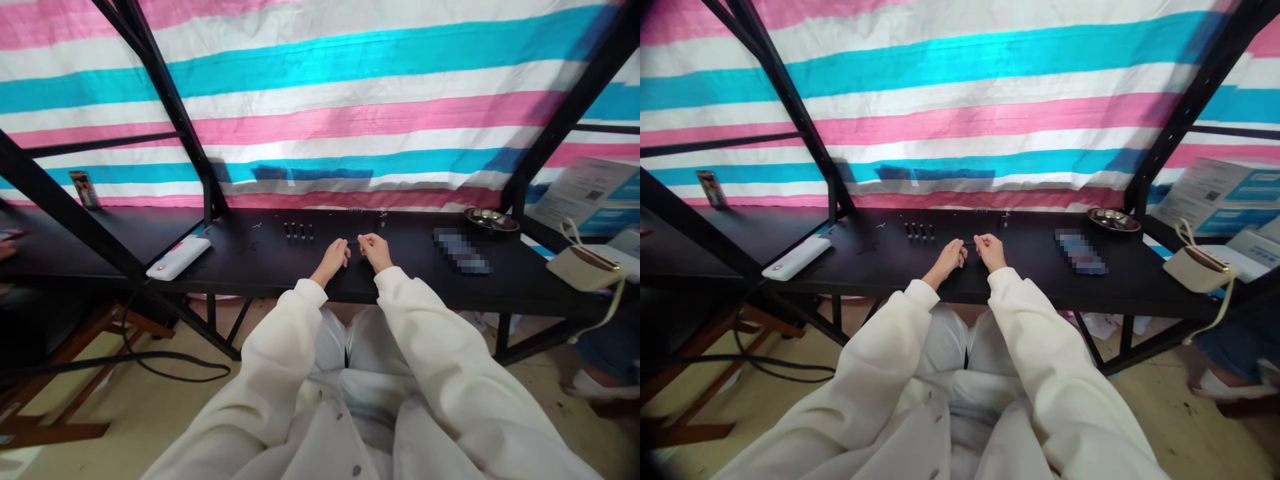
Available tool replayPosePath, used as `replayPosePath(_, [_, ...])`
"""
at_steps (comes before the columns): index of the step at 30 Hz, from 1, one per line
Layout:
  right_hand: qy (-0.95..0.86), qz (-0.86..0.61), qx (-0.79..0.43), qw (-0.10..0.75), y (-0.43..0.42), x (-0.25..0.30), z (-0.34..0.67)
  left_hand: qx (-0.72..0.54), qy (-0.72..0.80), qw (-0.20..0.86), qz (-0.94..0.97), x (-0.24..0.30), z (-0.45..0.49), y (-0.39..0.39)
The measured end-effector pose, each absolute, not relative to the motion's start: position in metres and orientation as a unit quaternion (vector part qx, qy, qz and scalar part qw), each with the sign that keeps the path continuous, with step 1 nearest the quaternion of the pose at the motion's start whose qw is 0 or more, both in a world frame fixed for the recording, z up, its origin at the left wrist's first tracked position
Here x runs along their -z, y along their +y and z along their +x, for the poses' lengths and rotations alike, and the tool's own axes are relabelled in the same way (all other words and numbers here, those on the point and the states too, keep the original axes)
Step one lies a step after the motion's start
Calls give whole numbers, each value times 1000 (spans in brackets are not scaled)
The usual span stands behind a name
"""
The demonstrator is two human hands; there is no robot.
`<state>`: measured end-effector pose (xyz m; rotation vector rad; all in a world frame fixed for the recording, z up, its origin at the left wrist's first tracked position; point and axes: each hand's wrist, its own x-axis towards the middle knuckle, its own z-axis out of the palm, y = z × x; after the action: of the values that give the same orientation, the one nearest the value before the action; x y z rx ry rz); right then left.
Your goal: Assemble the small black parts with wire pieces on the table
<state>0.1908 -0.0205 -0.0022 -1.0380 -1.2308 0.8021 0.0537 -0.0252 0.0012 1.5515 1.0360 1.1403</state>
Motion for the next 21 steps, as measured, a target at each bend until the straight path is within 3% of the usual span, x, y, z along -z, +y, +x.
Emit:
replayPosePath(12, [-524, -440, -357, 635, -20, 4, 189, -456, 409, 499, 613, -11, 54, -33])
replayPosePath(21, [-557, -448, -333, 614, -21, 6, 189, -465, 440, 441, 629, -6, 53, -32])
